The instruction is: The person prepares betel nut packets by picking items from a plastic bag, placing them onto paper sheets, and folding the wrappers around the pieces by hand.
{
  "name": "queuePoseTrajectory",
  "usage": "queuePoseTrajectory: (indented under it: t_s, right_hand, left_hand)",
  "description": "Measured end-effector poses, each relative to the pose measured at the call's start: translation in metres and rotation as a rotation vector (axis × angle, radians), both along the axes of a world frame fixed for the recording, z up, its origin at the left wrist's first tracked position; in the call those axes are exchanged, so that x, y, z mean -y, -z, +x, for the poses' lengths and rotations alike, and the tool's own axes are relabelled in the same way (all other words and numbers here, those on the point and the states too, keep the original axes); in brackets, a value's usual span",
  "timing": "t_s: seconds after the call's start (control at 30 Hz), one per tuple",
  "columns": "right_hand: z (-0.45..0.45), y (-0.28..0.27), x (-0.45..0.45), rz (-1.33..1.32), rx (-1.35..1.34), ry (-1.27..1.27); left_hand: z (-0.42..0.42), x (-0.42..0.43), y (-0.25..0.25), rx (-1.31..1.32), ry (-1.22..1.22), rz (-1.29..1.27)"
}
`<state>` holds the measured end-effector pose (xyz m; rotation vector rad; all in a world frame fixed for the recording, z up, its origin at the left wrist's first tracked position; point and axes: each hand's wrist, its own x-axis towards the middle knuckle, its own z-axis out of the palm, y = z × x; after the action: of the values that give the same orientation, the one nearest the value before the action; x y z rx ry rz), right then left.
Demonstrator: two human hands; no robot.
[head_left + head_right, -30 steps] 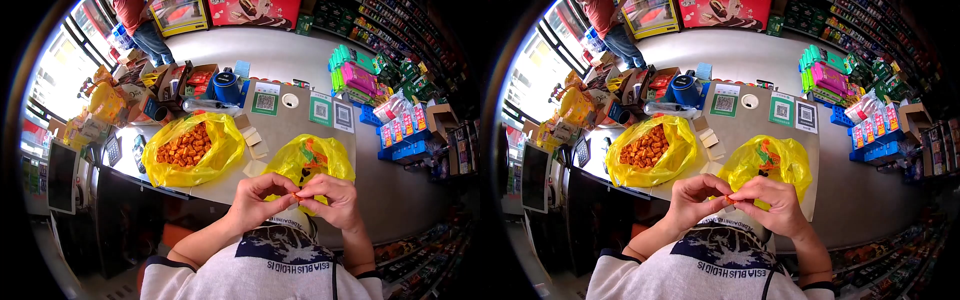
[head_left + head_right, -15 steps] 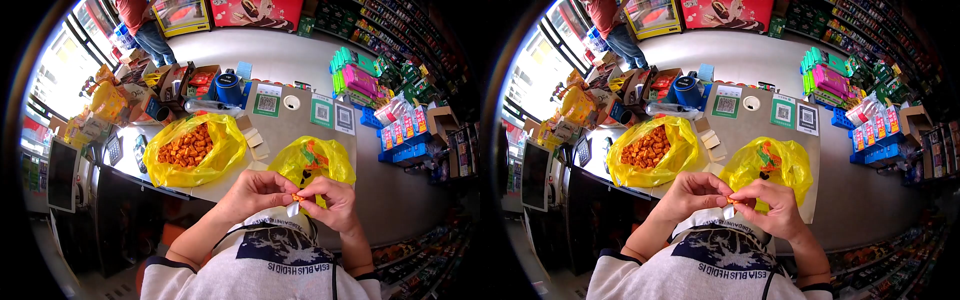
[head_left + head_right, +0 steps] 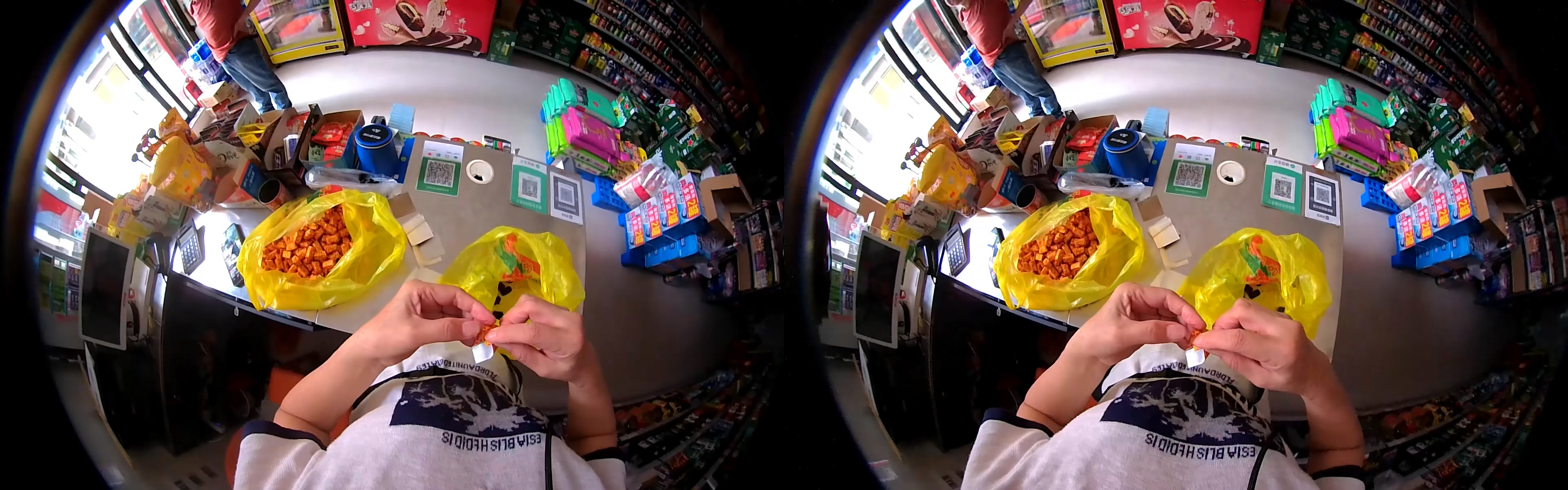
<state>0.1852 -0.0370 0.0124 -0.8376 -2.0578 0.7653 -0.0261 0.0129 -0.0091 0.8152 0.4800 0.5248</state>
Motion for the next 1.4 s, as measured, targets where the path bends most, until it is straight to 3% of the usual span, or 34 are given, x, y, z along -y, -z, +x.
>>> queuePoseTrajectory:
  t_s: [0.27, 0.33, 0.53, 0.7, 0.87, 0.9, 1.03, 1.2, 1.4]
  right_hand:
    - [-0.004, 0.001, -0.001, -0.046, -0.025, 0.029]
    - [0.001, -0.001, 0.000, -0.183, -0.074, 0.008]
    - [-0.004, 0.007, 0.001, -0.706, -0.339, 0.121]
    - [-0.007, -0.005, -0.008, -0.705, -0.093, 0.163]
    - [-0.017, -0.010, -0.004, -0.422, 0.085, 0.373]
    - [-0.017, -0.003, -0.004, -0.416, 0.051, 0.430]
    - [-0.020, 0.026, -0.005, -0.767, -0.801, 0.357]
    - [-0.040, 0.035, -0.001, -0.844, -1.082, 0.326]
    - [-0.051, 0.032, 0.010, -0.973, -1.306, 0.267]
  left_hand:
    - [0.001, -0.001, 0.000, -0.090, -0.011, 0.157]
    - [0.003, 0.002, -0.005, -0.136, -0.023, 0.163]
    - [0.007, -0.001, -0.007, -0.216, -0.037, 0.537]
    - [0.007, -0.011, -0.027, -0.437, 0.075, 0.859]
    - [0.009, -0.025, -0.007, -0.213, -0.035, 0.341]
    - [0.010, -0.024, -0.003, -0.148, -0.107, 0.258]
    - [0.019, -0.001, 0.033, -0.063, -0.266, 0.217]
    - [0.041, 0.026, 0.038, 0.037, -0.557, 0.260]
    - [0.036, 0.027, 0.033, 0.003, -0.592, 0.308]
